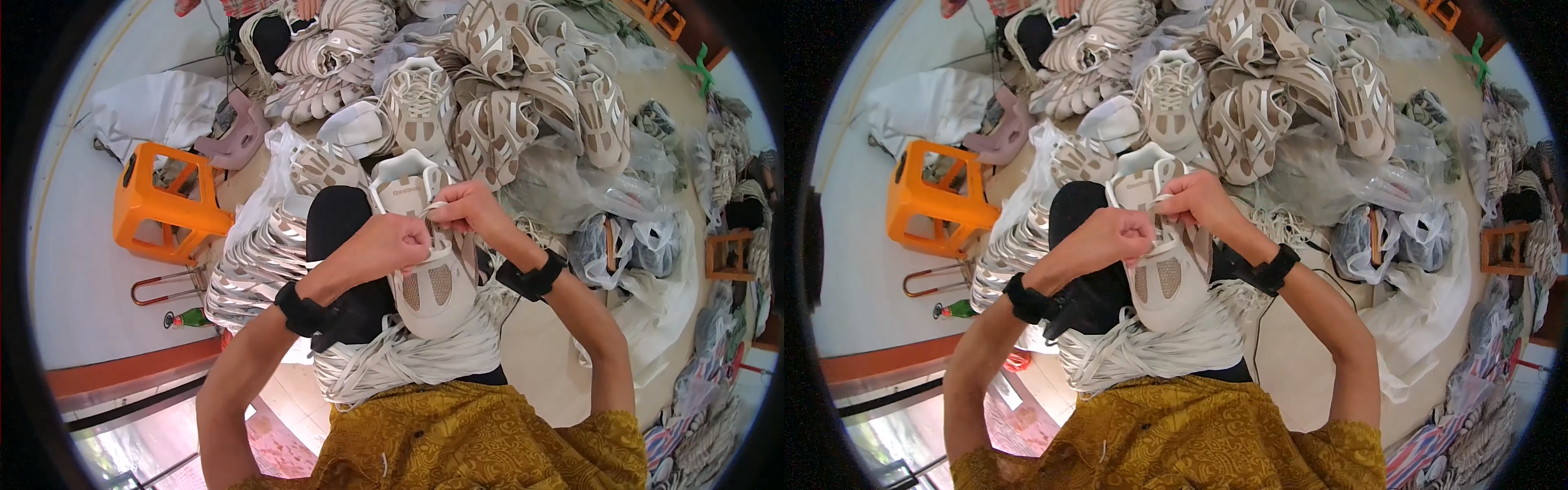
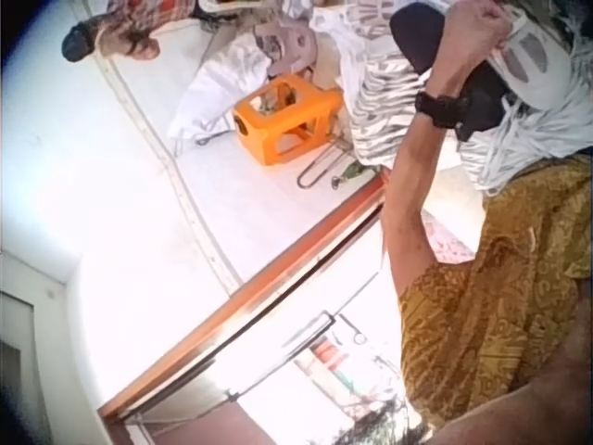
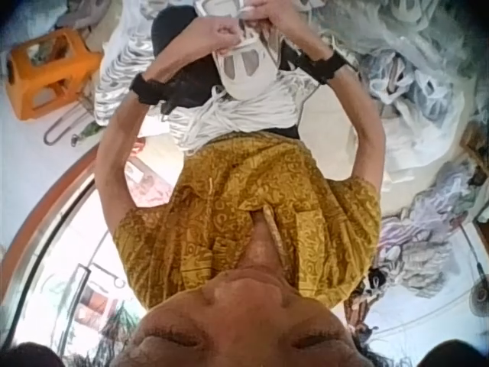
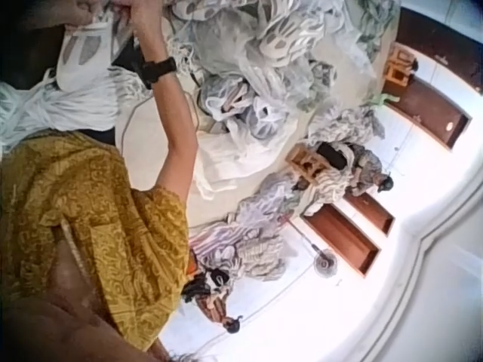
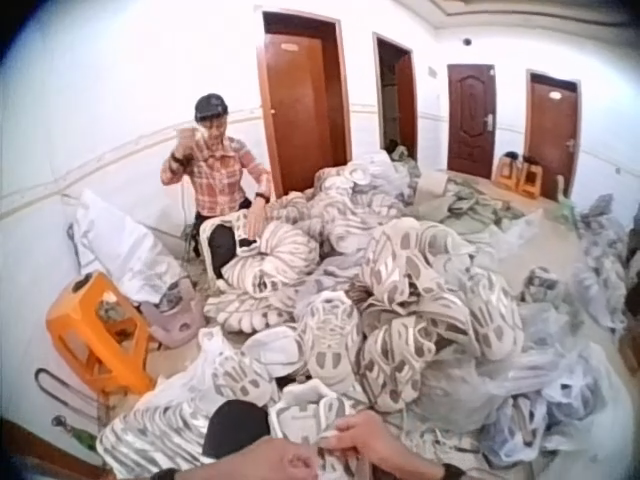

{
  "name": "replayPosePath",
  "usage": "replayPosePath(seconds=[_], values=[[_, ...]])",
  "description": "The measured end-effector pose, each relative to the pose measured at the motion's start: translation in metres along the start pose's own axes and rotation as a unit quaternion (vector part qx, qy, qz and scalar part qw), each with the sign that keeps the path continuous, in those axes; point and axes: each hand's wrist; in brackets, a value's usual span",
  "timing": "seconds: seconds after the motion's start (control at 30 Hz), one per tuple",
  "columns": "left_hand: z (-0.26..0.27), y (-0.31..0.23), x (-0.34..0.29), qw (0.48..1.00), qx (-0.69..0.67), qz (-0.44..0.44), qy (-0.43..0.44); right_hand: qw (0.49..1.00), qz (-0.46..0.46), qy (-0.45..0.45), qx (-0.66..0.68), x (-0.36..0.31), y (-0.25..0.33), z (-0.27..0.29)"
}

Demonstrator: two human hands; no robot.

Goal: Inserting and threading laces through the eyelets of an athletic shoe while sitting among components.

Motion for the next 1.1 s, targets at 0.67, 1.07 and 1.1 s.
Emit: replayPosePath(seconds=[0.67,1.07,1.1], values=[[-0.004,0.047,0.000,0.875,0.373,-0.245,-0.188,0.914,0.005,-0.082,0.397,0.013,-0.030,0.082],[-0.002,0.055,-0.014,0.774,0.536,-0.222,-0.253,0.840,0.379,-0.047,-0.385,-0.026,0.020,0.014],[0.000,0.056,-0.013,0.771,0.542,-0.225,-0.249,0.840,0.378,-0.048,-0.385,-0.027,0.016,0.000]])
Point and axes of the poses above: each hand's wrist, its own x-axis towards the middle knuckle, its own z-axis out of the back of the hand, y = z × x, and after that the axes turned 2 degrees about -y, right-handed
